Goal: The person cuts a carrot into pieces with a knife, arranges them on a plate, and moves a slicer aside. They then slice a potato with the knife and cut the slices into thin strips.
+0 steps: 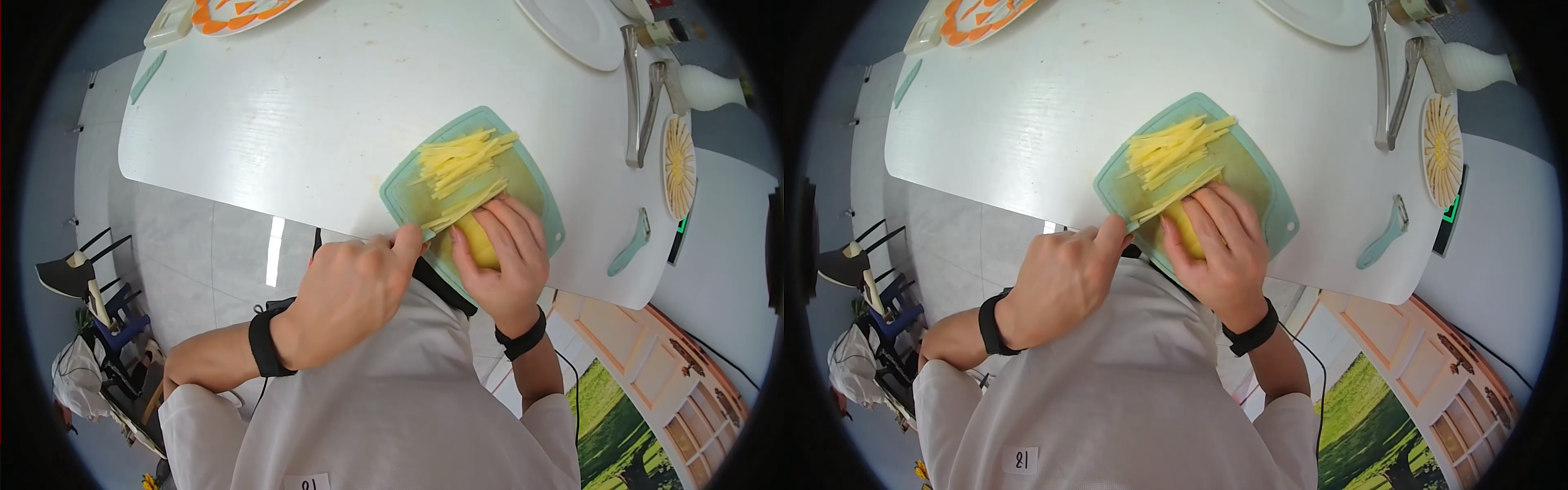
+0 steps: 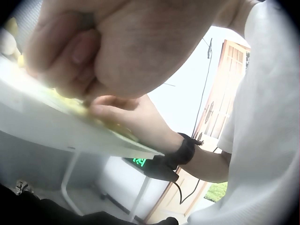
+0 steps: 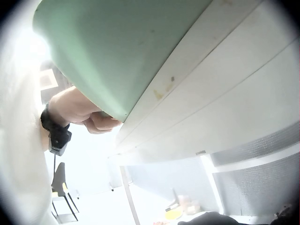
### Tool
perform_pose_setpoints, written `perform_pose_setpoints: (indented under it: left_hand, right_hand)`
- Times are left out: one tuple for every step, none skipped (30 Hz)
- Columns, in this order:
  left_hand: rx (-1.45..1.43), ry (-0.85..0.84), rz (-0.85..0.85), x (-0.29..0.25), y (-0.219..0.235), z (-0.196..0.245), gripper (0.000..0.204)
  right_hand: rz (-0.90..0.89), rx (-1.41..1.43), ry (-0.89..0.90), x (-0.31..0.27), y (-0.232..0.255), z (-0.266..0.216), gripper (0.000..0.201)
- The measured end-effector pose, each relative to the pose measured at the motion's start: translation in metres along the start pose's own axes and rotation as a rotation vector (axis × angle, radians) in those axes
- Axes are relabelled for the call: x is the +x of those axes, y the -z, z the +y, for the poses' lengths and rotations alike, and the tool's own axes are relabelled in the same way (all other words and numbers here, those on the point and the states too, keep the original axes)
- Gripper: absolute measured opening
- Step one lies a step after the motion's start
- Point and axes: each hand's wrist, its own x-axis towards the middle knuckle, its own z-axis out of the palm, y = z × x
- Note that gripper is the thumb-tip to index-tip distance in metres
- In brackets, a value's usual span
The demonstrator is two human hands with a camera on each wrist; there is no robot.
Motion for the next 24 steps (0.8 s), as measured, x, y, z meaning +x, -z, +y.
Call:
perform_pose_setpoints:
  left_hand:
    - [-0.016, -0.009, 0.005, 0.002, 0.000, -0.001, 0.019]
    - [-0.033, -0.017, 0.010, 0.005, -0.001, -0.001, 0.018]
    - [-0.039, -0.028, 0.009, 0.008, -0.002, -0.003, 0.018]
    - [-0.044, -0.037, 0.009, 0.012, -0.003, -0.004, 0.017]
    - [-0.049, -0.044, 0.009, 0.015, -0.004, -0.005, 0.017]
    - [-0.050, -0.041, -0.003, 0.017, -0.004, -0.006, 0.016]
    - [-0.051, -0.038, -0.015, 0.020, -0.004, -0.005, 0.016]
    - [-0.050, -0.038, -0.026, 0.021, -0.003, -0.006, 0.015]
    - [-0.061, -0.044, -0.009, 0.019, -0.004, -0.008, 0.015]
    - [-0.071, -0.051, 0.007, 0.013, -0.005, -0.012, 0.015]
    - [-0.079, -0.060, 0.022, 0.009, -0.005, -0.014, 0.015]
    - [-0.068, -0.049, 0.008, 0.007, -0.004, -0.015, 0.015]
    - [-0.057, -0.037, -0.009, 0.003, -0.003, -0.015, 0.015]
    - [-0.047, -0.020, -0.023, 0.001, -0.003, -0.015, 0.015]
    - [-0.044, -0.028, -0.020, 0.004, -0.004, -0.013, 0.015]
    - [-0.040, -0.036, -0.015, 0.014, -0.005, -0.010, 0.016]
    - [-0.038, -0.046, -0.011, 0.020, -0.006, -0.007, 0.016]
    - [-0.040, -0.025, -0.025, 0.023, -0.005, -0.005, 0.016]
    - [-0.041, -0.005, -0.039, 0.026, -0.003, -0.003, 0.016]
    - [-0.040, 0.015, -0.056, 0.027, -0.002, -0.002, 0.016]
    - [-0.138, 0.022, 0.023, 0.026, -0.005, -0.006, 0.018]
    - [-0.199, 0.045, 0.004, 0.023, -0.003, -0.010, 0.018]
    - [-0.260, 0.068, -0.018, 0.021, 0.001, -0.013, 0.019]
    - [-0.324, 0.093, -0.043, 0.019, 0.003, -0.014, 0.020]
  right_hand:
    - [0.001, -0.003, 0.003, 0.000, 0.000, 0.000, 0.036]
    - [0.002, -0.004, 0.003, 0.000, 0.000, 0.000, 0.036]
    - [0.003, -0.004, 0.003, 0.000, 0.000, 0.000, 0.036]
    - [0.003, -0.004, 0.004, 0.000, 0.000, 0.000, 0.036]
    - [0.005, -0.009, 0.012, 0.000, 0.000, 0.001, 0.035]
    - [0.007, -0.014, 0.020, -0.001, -0.001, 0.002, 0.035]
    - [0.009, -0.020, 0.028, -0.001, -0.001, 0.002, 0.035]
    - [0.009, -0.018, 0.022, 0.000, -0.001, 0.001, 0.035]
    - [0.010, -0.018, 0.015, 0.000, -0.001, 0.000, 0.035]
    - [0.011, -0.016, 0.006, 0.001, -0.001, 0.000, 0.035]
    - [0.011, -0.015, 0.007, 0.001, 0.000, 0.000, 0.035]
    - [0.010, -0.012, 0.005, 0.002, 0.000, 0.001, 0.036]
    - [0.009, -0.009, 0.003, 0.001, 0.000, 0.000, 0.036]
    - [0.011, -0.011, 0.007, 0.000, 0.000, 0.000, 0.035]
    - [0.011, -0.013, 0.014, 0.000, -0.001, 0.001, 0.035]
    - [0.013, -0.015, 0.023, 0.000, -0.001, 0.001, 0.034]
    - [0.012, -0.015, 0.024, 0.000, -0.001, 0.001, 0.034]
    - [0.010, -0.018, 0.026, 0.001, 0.000, 0.000, 0.034]
    - [0.010, -0.022, 0.027, 0.002, 0.001, 0.000, 0.034]
    - [0.011, -0.022, 0.028, 0.002, 0.001, 0.000, 0.034]
    - [0.014, -0.021, 0.027, 0.002, 0.000, 0.000, 0.033]
    - [0.019, -0.021, 0.025, 0.001, 0.000, 0.001, 0.033]
    - [0.024, -0.020, 0.025, 0.001, -0.001, 0.001, 0.033]
    - [0.027, -0.019, 0.024, 0.001, -0.001, 0.001, 0.033]
